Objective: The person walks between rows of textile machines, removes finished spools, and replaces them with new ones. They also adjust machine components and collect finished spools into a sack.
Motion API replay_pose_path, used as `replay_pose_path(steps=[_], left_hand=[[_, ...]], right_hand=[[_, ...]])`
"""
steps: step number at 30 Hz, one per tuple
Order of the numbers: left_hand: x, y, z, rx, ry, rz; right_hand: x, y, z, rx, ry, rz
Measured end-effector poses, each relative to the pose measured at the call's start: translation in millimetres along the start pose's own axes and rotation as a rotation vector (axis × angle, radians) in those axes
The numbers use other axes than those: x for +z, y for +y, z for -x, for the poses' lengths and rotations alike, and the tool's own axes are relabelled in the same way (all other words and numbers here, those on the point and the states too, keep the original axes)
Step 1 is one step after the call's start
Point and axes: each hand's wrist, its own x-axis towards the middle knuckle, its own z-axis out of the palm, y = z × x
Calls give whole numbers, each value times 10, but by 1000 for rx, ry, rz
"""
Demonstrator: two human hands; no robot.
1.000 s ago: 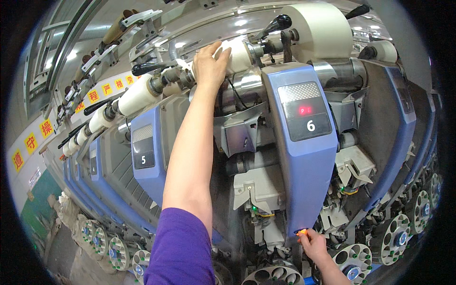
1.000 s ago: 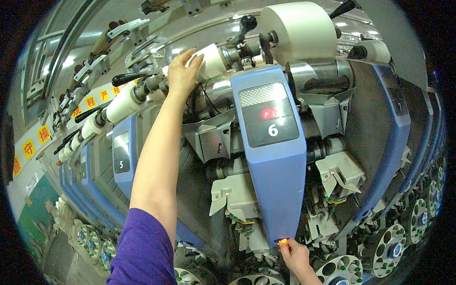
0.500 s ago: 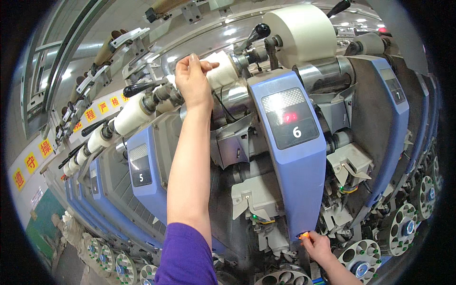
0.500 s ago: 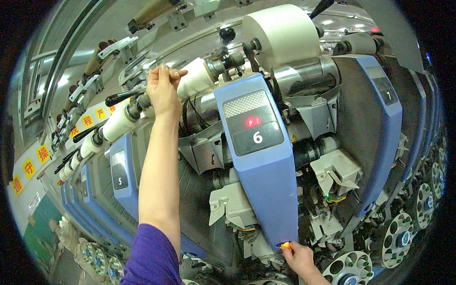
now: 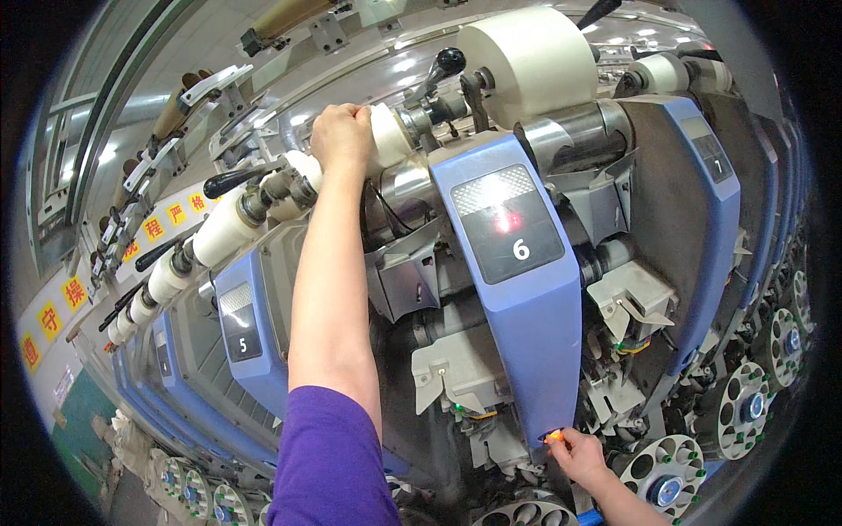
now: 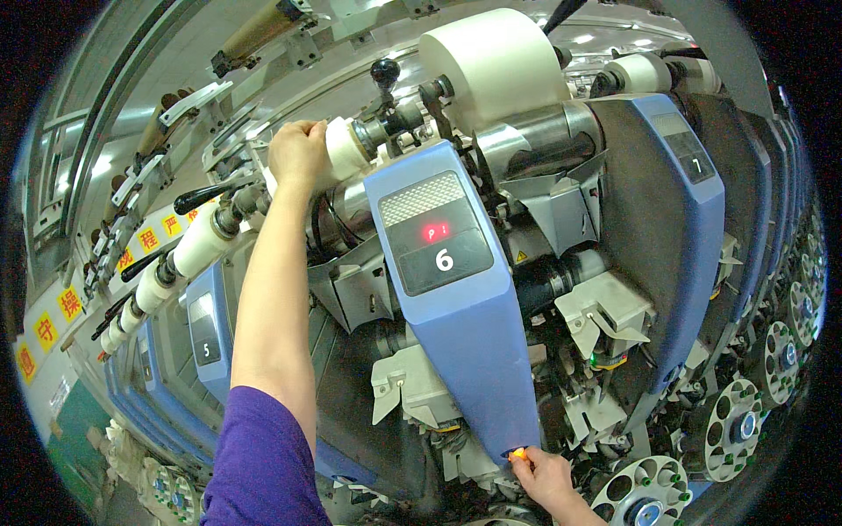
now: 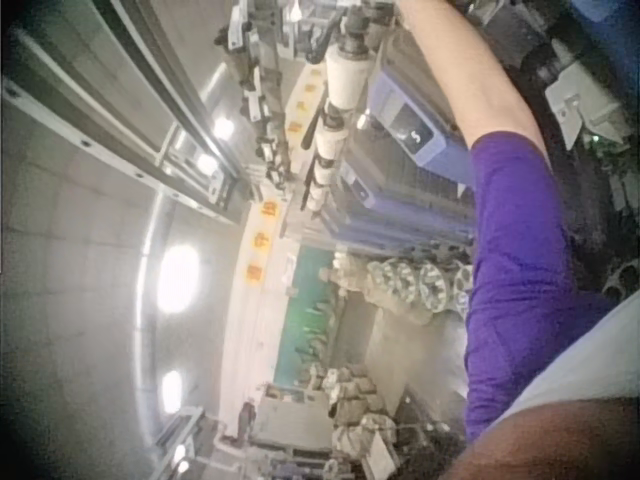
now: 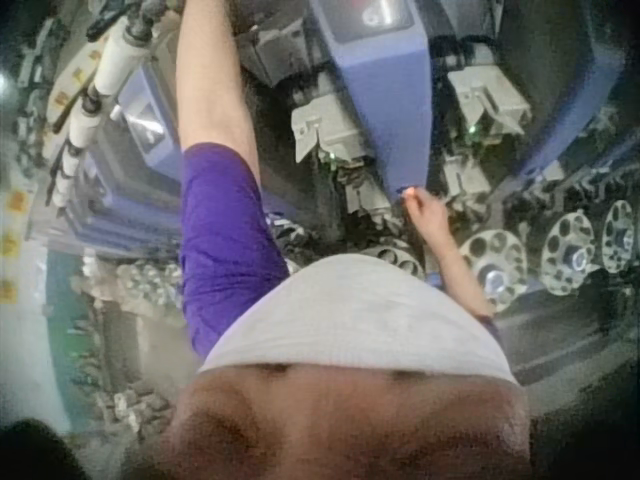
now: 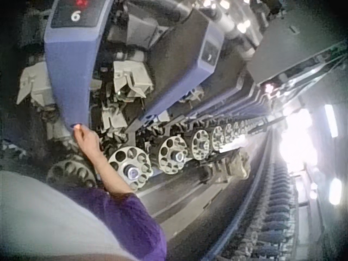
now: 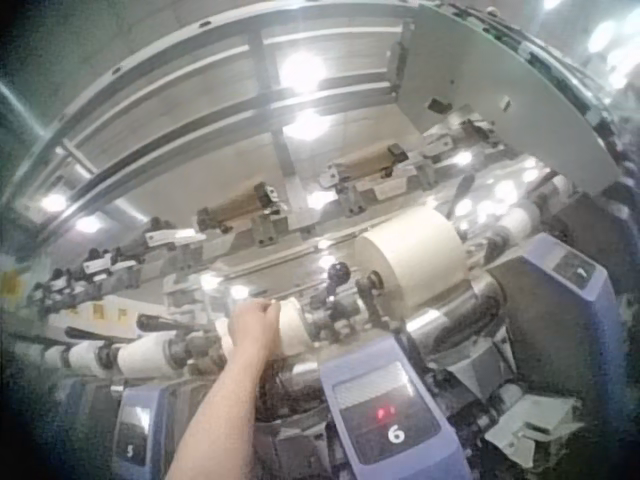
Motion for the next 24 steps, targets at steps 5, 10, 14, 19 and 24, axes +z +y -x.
replay_pose_path(steps=[5, 10, 14, 19, 24], left_hand=[[-18, -27, 182, 139, 176, -26], [-252, -125, 347, -309, -185, 941], [-425, 59, 364, -202, -149, 1181], [-647, 349, 74, -335, -364, 1385], [-999, 568, -56, -231, -445, 1965]], right_hand=[[-34, -51, 11, -77, 49, 21], [-7, -26, 4, -79, 46, 34], [16, -13, 2, -78, 58, 14], [-20, -45, 9, -68, 41, 22], [-53, -72, 9, -70, 8, 115]])
